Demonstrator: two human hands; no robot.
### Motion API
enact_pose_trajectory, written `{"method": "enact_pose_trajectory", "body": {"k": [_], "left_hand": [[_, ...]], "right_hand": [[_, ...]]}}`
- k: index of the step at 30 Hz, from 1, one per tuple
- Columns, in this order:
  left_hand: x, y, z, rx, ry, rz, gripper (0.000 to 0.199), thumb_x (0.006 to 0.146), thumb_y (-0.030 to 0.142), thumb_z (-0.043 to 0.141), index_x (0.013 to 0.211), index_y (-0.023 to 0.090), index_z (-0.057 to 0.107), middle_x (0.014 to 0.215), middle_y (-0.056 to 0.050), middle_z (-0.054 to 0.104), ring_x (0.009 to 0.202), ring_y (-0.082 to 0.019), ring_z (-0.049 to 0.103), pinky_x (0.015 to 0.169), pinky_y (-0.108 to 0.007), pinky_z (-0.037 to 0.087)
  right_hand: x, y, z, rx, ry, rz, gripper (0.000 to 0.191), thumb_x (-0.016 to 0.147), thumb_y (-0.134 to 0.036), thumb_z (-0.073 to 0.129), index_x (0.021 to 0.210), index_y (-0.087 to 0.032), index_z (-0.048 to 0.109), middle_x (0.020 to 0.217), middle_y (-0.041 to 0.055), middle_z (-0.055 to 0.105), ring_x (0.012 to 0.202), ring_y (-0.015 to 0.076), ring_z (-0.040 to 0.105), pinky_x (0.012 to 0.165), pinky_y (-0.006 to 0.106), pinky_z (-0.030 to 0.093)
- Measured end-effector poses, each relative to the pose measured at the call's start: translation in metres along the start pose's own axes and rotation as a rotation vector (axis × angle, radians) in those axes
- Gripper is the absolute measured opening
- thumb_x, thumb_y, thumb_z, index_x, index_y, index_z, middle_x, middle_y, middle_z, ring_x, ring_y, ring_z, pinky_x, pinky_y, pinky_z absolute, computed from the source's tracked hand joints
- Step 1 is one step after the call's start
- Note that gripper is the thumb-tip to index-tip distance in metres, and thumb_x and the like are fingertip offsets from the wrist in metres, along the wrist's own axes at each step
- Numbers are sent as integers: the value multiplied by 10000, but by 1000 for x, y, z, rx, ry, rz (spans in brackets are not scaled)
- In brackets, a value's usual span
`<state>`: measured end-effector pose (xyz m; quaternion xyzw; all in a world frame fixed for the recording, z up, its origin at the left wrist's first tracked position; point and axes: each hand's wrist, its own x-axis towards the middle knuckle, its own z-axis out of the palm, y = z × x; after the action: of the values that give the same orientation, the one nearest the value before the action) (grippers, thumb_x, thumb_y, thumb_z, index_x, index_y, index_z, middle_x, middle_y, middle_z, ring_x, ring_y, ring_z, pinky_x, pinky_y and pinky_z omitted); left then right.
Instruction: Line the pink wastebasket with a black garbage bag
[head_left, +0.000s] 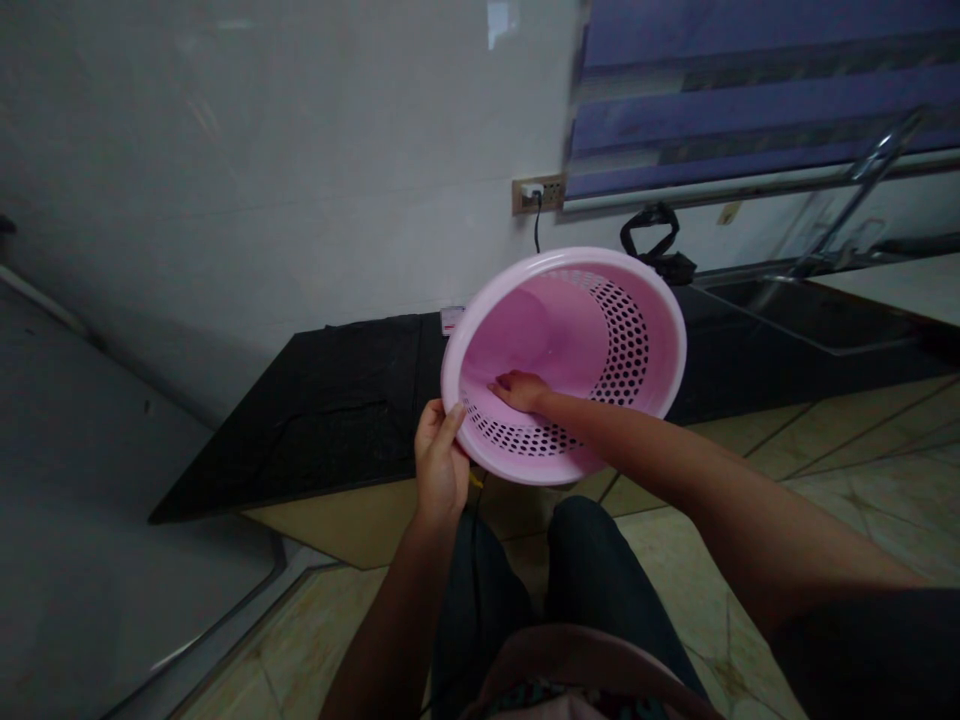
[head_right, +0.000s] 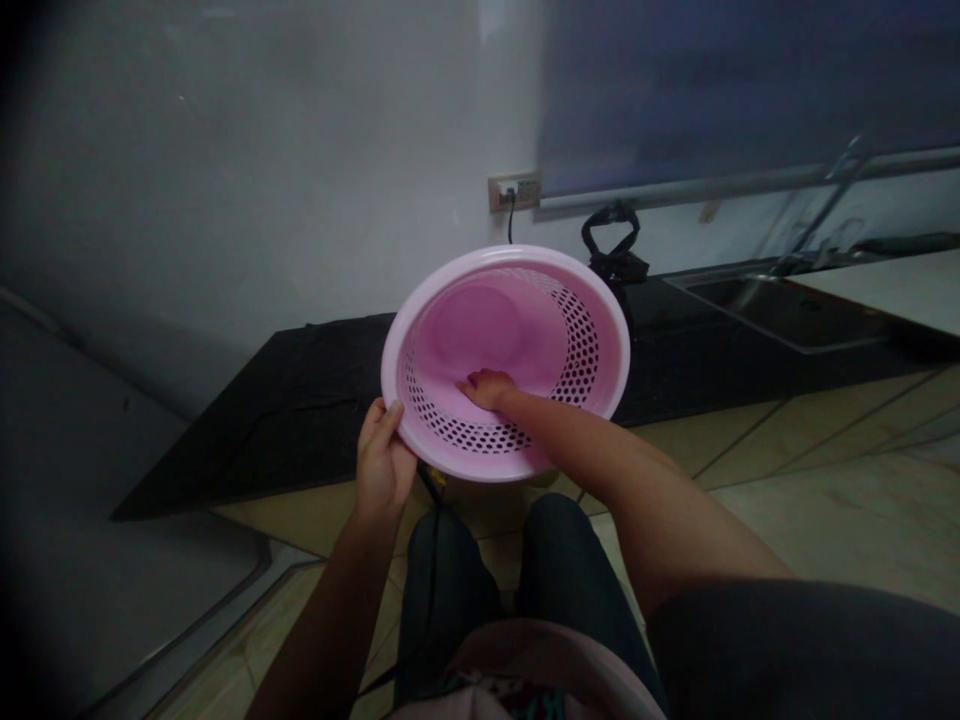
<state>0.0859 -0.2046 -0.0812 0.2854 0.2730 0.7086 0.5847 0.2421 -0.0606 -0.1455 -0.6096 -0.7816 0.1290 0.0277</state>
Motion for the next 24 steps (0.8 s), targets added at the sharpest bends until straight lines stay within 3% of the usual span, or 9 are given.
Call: {"method": "enact_pose_trajectory", "body": {"k": [9,16,24], "left_hand": [[-1,-3,0,13,14,-15,193,682,296,725,778,171,613,700,4,614,783,-130,608,773,-247,438],[0,-5,2,61,35,-59,302,623,359,761,812,143,664,793,-38,678,779,-143,624,745,-250,459],[0,-12,0,23,47,-67,325,660,399,733,845,138,677,854,-77,698,917,-192,637,809,-276,464]], "right_hand": [[-3,-3,-3,28,-13,22,620,883,-558,247,1273,-182,547,1241,135,521,1090,257,531,923,347,409],[-3,-2,-2,19,-8,4,644,880,-569,225,1284,-178,540,1247,134,517,1097,271,526,931,358,407],[-3,-1,-1,60,10,10,674,859,-601,244,1284,-172,543,1235,138,526,1086,271,533,916,361,419]]}}
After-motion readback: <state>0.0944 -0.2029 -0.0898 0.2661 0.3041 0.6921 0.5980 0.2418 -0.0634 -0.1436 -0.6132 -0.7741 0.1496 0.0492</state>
